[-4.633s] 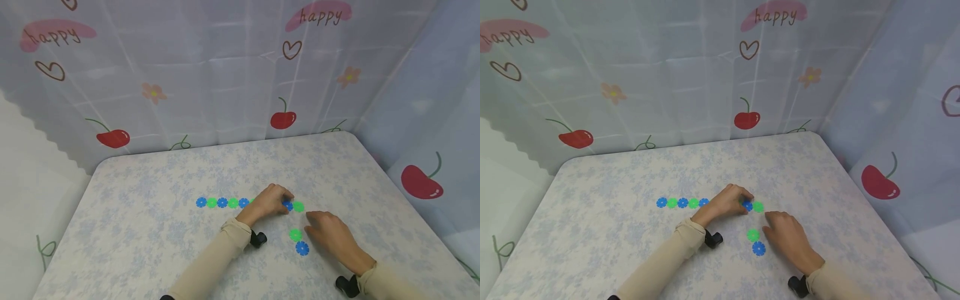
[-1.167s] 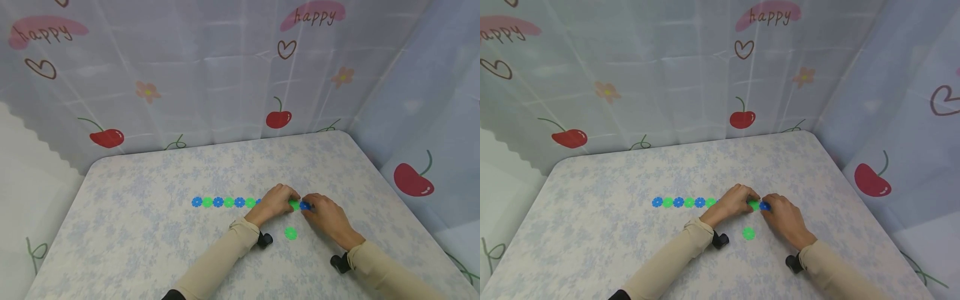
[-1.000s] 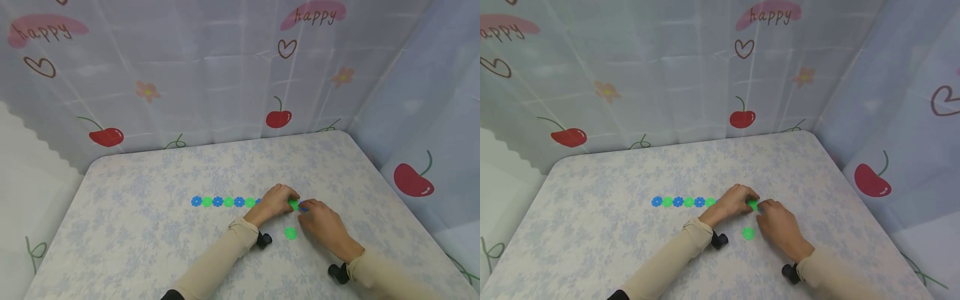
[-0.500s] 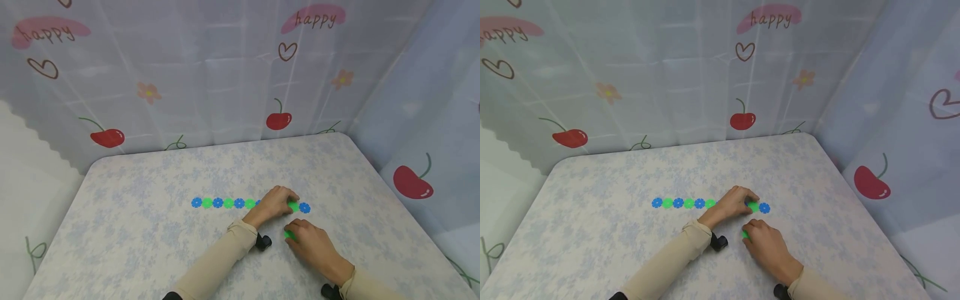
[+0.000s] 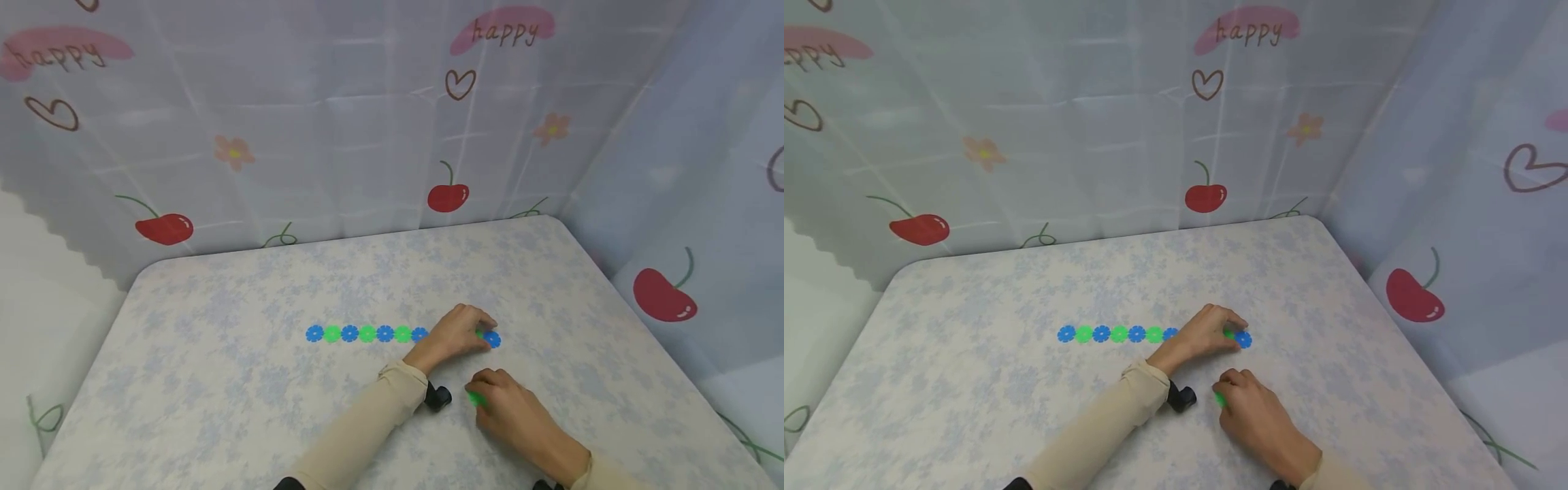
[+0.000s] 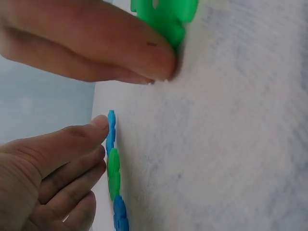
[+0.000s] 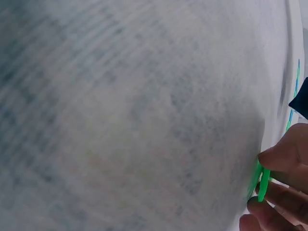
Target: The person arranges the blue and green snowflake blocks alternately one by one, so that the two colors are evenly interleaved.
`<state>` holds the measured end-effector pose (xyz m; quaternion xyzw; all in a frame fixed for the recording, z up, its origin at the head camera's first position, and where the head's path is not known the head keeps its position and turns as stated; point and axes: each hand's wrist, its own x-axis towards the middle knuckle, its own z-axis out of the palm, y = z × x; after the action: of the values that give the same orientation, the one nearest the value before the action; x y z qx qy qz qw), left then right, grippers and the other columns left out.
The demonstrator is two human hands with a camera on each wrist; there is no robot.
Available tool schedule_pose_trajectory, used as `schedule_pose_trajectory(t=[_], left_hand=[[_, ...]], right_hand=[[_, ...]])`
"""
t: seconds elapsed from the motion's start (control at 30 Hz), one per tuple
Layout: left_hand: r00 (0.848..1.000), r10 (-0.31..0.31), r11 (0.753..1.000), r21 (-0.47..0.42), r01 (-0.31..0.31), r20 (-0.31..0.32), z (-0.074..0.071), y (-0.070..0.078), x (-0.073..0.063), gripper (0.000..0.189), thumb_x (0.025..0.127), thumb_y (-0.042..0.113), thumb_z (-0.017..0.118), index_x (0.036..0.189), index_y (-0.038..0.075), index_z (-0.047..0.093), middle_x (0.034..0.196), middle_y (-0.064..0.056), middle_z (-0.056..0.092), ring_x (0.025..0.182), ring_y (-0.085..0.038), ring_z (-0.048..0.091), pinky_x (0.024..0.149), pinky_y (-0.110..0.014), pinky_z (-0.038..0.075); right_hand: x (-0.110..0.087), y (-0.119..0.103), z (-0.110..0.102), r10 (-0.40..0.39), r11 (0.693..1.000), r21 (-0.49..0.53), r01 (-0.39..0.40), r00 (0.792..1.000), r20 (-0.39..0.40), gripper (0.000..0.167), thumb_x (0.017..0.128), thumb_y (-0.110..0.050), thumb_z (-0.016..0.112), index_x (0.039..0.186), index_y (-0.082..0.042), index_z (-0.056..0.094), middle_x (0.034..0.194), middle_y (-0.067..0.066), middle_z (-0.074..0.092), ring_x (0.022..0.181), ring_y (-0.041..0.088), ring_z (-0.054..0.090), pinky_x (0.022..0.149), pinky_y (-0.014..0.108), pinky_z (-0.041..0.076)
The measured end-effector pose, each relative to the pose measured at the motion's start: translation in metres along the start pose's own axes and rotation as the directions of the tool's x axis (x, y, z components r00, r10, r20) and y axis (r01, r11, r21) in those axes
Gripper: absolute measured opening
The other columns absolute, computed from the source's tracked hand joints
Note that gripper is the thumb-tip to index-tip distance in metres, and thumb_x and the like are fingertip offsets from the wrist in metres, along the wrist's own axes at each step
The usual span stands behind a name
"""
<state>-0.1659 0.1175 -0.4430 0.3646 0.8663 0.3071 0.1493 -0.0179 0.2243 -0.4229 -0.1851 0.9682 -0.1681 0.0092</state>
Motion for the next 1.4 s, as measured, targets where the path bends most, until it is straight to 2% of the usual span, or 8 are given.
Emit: schedule_pose_trajectory(t=[0.13, 0.33, 0.57, 0.73, 1.0, 1.23, 1.4], left_hand=[[1.000, -0.016, 0.999, 0.043, 0.016, -0.002, 0.000, 0.001, 0.000, 0.036, 0.086, 0.018, 0.079, 0.121, 0.017, 0.072, 0.118, 0.009, 0.068, 0.116, -0.009, 0.057, 0.092, -0.017, 0.046], [1.000, -0.009, 0.998, 0.068, 0.010, -0.009, 0.000, 0.000, 0.002, 0.035, 0.086, 0.016, 0.079, 0.120, 0.016, 0.072, 0.114, 0.010, 0.070, 0.114, -0.009, 0.058, 0.092, -0.016, 0.046], [1.000, 0.004, 0.995, 0.099, -0.003, -0.018, 0.002, 0.004, 0.003, 0.037, 0.084, 0.020, 0.080, 0.120, 0.015, 0.072, 0.115, 0.007, 0.070, 0.107, -0.007, 0.061, 0.084, -0.014, 0.048], [1.000, 0.003, 0.996, 0.085, -0.001, -0.019, 0.004, 0.005, 0.004, 0.036, 0.085, 0.017, 0.079, 0.121, 0.014, 0.072, 0.116, 0.006, 0.070, 0.106, -0.006, 0.062, 0.083, -0.013, 0.048], [1.000, -0.011, 0.996, 0.093, 0.012, -0.004, 0.004, 0.007, 0.004, 0.037, 0.085, 0.016, 0.079, 0.121, 0.014, 0.072, 0.116, 0.006, 0.070, 0.106, -0.005, 0.062, 0.084, -0.013, 0.048], [1.000, 0.013, 0.994, 0.112, -0.013, -0.002, 0.004, 0.007, 0.006, 0.037, 0.085, 0.015, 0.079, 0.121, 0.012, 0.072, 0.117, 0.004, 0.070, 0.106, -0.006, 0.063, 0.085, -0.013, 0.048], [1.000, 0.023, 0.993, 0.112, -0.022, -0.011, 0.005, 0.006, 0.005, 0.035, 0.085, 0.015, 0.079, 0.120, 0.012, 0.072, 0.117, 0.003, 0.070, 0.105, -0.007, 0.064, 0.085, -0.013, 0.048]], right_hand=[[-0.001, 0.001, 0.000, -0.017, 1.000, 0.012, 0.017, 1.000, -0.005, 0.027, 0.076, 0.001, 0.077, 0.101, -0.010, 0.075, 0.105, 0.001, 0.065, 0.091, 0.020, 0.061, 0.064, 0.027, 0.054], [-0.001, 0.003, -0.002, -0.024, 0.999, 0.044, 0.024, 1.000, -0.001, 0.026, 0.078, 0.001, 0.078, 0.102, -0.008, 0.074, 0.106, 0.002, 0.065, 0.093, 0.021, 0.061, 0.066, 0.028, 0.055], [-0.001, 0.004, -0.003, 0.005, 0.998, 0.064, -0.005, 1.000, 0.006, 0.029, 0.076, 0.001, 0.080, 0.103, -0.007, 0.074, 0.107, 0.002, 0.066, 0.096, 0.023, 0.063, 0.071, 0.031, 0.056], [0.000, 0.008, -0.003, 0.050, 0.997, 0.059, -0.049, 0.999, -0.018, 0.028, 0.076, -0.001, 0.082, 0.102, -0.008, 0.074, 0.106, 0.001, 0.066, 0.095, 0.021, 0.063, 0.073, 0.030, 0.056], [0.009, 0.033, -0.009, 0.176, 0.981, 0.090, -0.170, 0.983, -0.056, 0.030, 0.075, 0.002, 0.081, 0.103, -0.005, 0.074, 0.108, 0.007, 0.068, 0.098, 0.029, 0.066, 0.079, 0.042, 0.057], [0.017, 0.060, -0.016, 0.215, 0.974, 0.096, -0.203, 0.967, -0.136, 0.027, 0.078, 0.004, 0.078, 0.104, 0.002, 0.073, 0.108, 0.016, 0.067, 0.093, 0.034, 0.067, 0.075, 0.046, 0.057], [0.027, 0.075, -0.018, 0.254, 0.966, 0.097, -0.241, 0.955, -0.152, 0.024, 0.080, 0.002, 0.077, 0.104, 0.004, 0.072, 0.107, 0.020, 0.067, 0.089, 0.036, 0.067, 0.073, 0.048, 0.056]])
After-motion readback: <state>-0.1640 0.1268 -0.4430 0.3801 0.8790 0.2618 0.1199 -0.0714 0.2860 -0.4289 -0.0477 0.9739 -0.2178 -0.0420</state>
